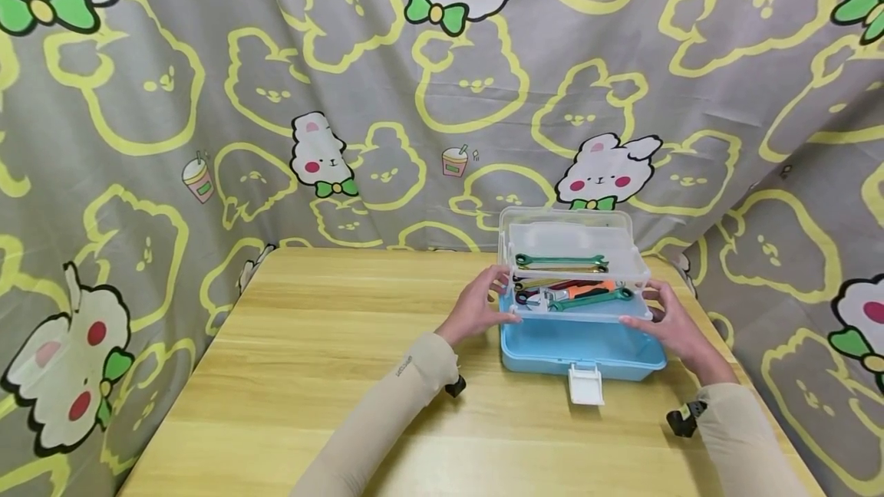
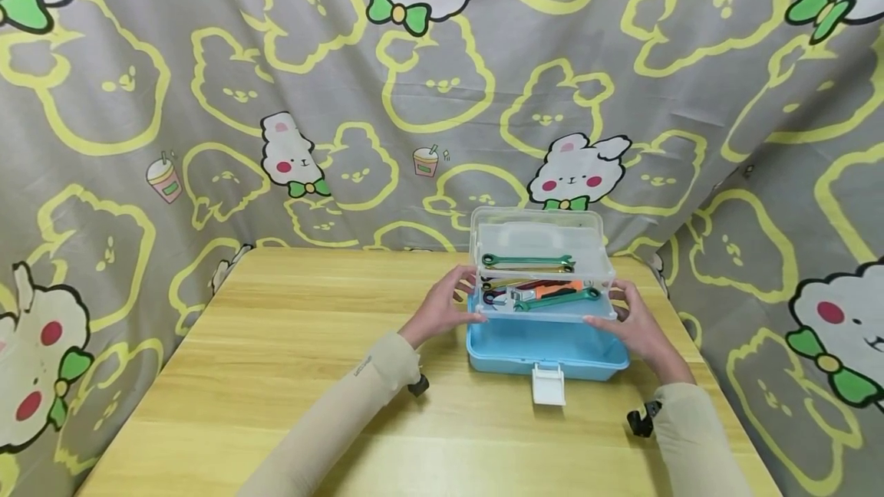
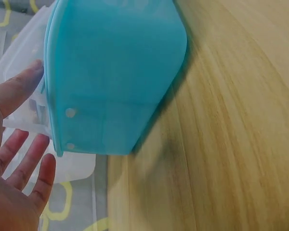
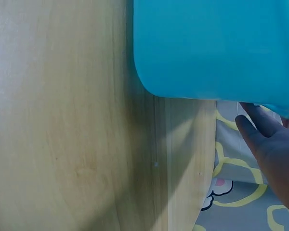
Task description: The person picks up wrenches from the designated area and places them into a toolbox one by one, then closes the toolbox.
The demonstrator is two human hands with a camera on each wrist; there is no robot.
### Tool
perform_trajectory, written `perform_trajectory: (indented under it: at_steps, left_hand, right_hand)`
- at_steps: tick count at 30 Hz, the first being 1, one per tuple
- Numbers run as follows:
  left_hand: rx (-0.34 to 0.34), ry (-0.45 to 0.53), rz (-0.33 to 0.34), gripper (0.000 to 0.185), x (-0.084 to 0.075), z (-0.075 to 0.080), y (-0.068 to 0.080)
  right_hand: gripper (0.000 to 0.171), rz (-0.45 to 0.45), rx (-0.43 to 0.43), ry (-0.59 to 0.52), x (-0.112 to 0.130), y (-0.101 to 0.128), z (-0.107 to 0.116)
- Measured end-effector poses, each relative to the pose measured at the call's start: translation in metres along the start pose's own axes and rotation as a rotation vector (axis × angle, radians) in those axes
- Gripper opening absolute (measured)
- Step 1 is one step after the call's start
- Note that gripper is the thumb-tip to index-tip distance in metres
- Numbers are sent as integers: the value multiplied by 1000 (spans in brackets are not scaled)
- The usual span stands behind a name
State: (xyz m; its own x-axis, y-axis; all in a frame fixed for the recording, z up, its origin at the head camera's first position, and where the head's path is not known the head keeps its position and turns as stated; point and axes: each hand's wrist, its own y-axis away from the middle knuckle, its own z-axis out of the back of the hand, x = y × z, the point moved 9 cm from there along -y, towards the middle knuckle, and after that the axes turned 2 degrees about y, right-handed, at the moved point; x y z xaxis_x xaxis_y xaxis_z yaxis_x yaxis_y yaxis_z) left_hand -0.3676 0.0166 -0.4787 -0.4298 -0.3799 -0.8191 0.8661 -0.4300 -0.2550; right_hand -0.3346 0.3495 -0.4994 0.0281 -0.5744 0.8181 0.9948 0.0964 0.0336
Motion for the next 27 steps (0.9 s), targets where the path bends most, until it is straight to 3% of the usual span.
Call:
perform_trajectory:
  at_steps: [10, 15, 19, 23, 27]
  left_hand:
    - [14, -27, -7, 83, -2, -3, 5]
    - [19, -70, -9, 83, -2, -3, 8]
    - [33, -42, -9, 79, -2, -3, 10]
    - [49, 43, 13, 62, 0, -4, 11]
    - [25, 116, 53, 38, 1, 0, 9]
  right_hand:
    - [92, 3, 24, -15, 2, 6, -2]
    - [76, 42, 30, 20, 4, 9, 1]
    - [68, 34, 41, -11, 4, 11, 4]
    - [76, -4, 25, -56, 4, 9, 8]
    - [67, 21, -62, -65, 8, 4, 14]
